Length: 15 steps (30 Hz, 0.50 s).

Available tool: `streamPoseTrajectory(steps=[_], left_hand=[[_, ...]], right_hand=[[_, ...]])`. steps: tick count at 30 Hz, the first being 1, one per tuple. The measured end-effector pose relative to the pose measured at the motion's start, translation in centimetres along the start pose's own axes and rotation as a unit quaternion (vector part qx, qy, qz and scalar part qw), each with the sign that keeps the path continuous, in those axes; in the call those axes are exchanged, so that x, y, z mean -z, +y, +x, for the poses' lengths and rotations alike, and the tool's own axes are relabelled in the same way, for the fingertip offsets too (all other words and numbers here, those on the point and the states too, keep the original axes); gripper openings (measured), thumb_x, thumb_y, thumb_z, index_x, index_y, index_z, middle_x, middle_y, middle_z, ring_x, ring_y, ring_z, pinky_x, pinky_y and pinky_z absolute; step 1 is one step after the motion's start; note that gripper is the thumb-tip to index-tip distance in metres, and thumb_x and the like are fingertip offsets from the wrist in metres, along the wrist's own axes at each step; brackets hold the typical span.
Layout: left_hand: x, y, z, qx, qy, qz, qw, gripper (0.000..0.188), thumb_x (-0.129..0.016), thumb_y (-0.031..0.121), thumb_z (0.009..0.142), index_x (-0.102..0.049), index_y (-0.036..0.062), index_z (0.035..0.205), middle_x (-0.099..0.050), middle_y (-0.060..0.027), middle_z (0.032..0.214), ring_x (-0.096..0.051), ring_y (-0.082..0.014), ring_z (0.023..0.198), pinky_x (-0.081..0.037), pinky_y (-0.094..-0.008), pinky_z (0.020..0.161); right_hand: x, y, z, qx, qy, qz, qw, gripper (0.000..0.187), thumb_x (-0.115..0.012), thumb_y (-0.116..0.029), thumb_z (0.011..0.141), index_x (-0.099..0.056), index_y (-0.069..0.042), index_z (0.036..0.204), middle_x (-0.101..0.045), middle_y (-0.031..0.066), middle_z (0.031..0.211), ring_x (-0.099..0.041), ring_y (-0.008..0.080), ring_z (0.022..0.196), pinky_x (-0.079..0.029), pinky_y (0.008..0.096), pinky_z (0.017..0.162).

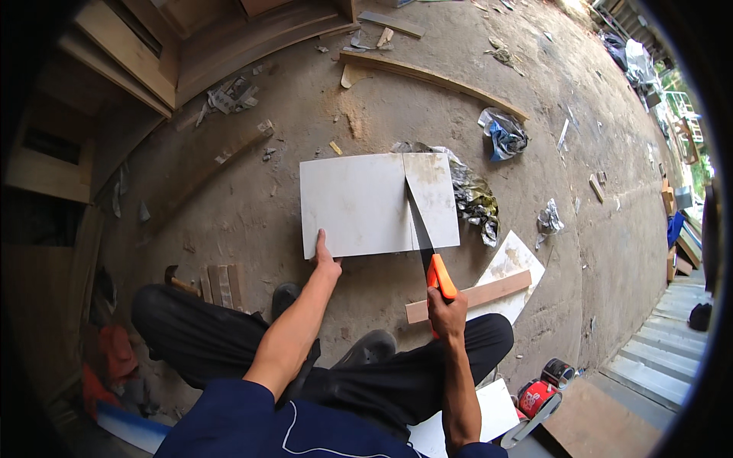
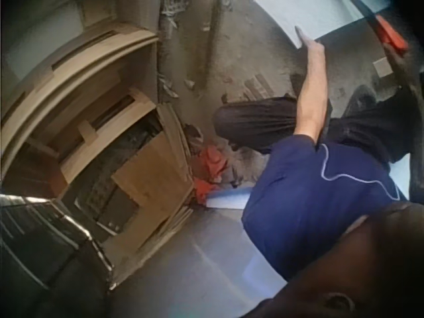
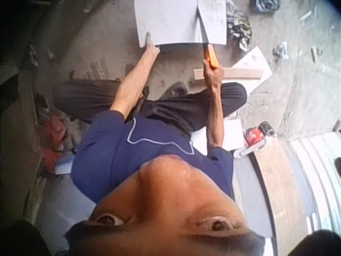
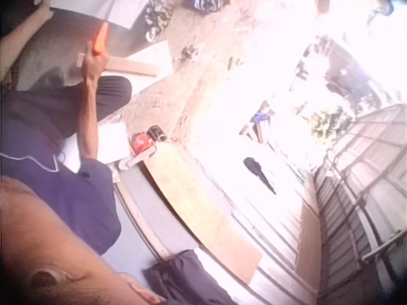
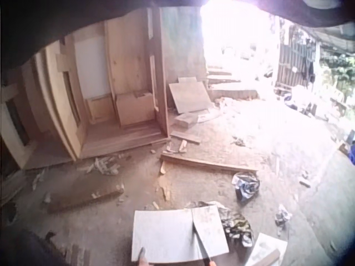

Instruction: The person sits on the floor and uses a hand saw to cut a white rectangular sheet placed on their lap. They repeatedly saw along a straight line, then stand up and move the cut piece aside.

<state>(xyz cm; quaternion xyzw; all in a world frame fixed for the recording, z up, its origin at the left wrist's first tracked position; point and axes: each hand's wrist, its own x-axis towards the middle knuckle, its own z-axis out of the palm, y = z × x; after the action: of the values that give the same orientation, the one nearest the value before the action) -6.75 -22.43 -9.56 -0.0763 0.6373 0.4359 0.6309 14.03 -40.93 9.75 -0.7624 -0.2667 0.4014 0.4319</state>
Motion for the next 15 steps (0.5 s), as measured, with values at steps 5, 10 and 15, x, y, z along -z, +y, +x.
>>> streamPoseTrajectory(steps=[5,10,15], left_hand=[[-0.9,-0.4,-1.8,-0.039,0.055,0.018,0.998,0.08,-0.083,0.041,0.07,-0.039,0.0109,0.131,-0.046,-0.0102,0.137,-0.053,-0.0281,0.117,-0.049,-0.0481,0.09],[-0.9,0.1,-1.2,-0.319,0.247,0.337,0.851,0.065,-0.076,0.05,0.075,-0.05,0.0126,0.122,-0.051,-0.0099,0.128,-0.045,-0.029,0.122,-0.04,-0.0531,0.093],[-6.3,5.2,-0.4,-0.373,0.138,0.55,0.735,0.082,-0.066,0.068,0.074,-0.053,0.0054,0.124,-0.059,-0.0158,0.122,-0.05,-0.0331,0.12,-0.036,-0.0513,0.098]], right_hand=[[1.8,-0.3,-0.2,-0.044,0.017,0.072,0.996,0.023,-0.064,-0.017,0.087,-0.056,-0.002,0.071,-0.051,-0.0009,0.055,-0.048,0.0081,0.045,-0.039,0.0254,0.043],[1.9,-2.2,0.1,-0.04,0.02,0.06,0.997,0.024,-0.063,-0.017,0.088,-0.055,-0.003,0.07,-0.049,-0.0016,0.054,-0.047,0.0078,0.045,-0.038,0.0256,0.042],[4.1,-3.0,0.7,-0.043,0.01,0.027,0.999,0.025,-0.064,-0.018,0.087,-0.056,-0.002,0.069,-0.05,-0.001,0.054,-0.047,0.0086,0.046,-0.037,0.0265,0.044]])
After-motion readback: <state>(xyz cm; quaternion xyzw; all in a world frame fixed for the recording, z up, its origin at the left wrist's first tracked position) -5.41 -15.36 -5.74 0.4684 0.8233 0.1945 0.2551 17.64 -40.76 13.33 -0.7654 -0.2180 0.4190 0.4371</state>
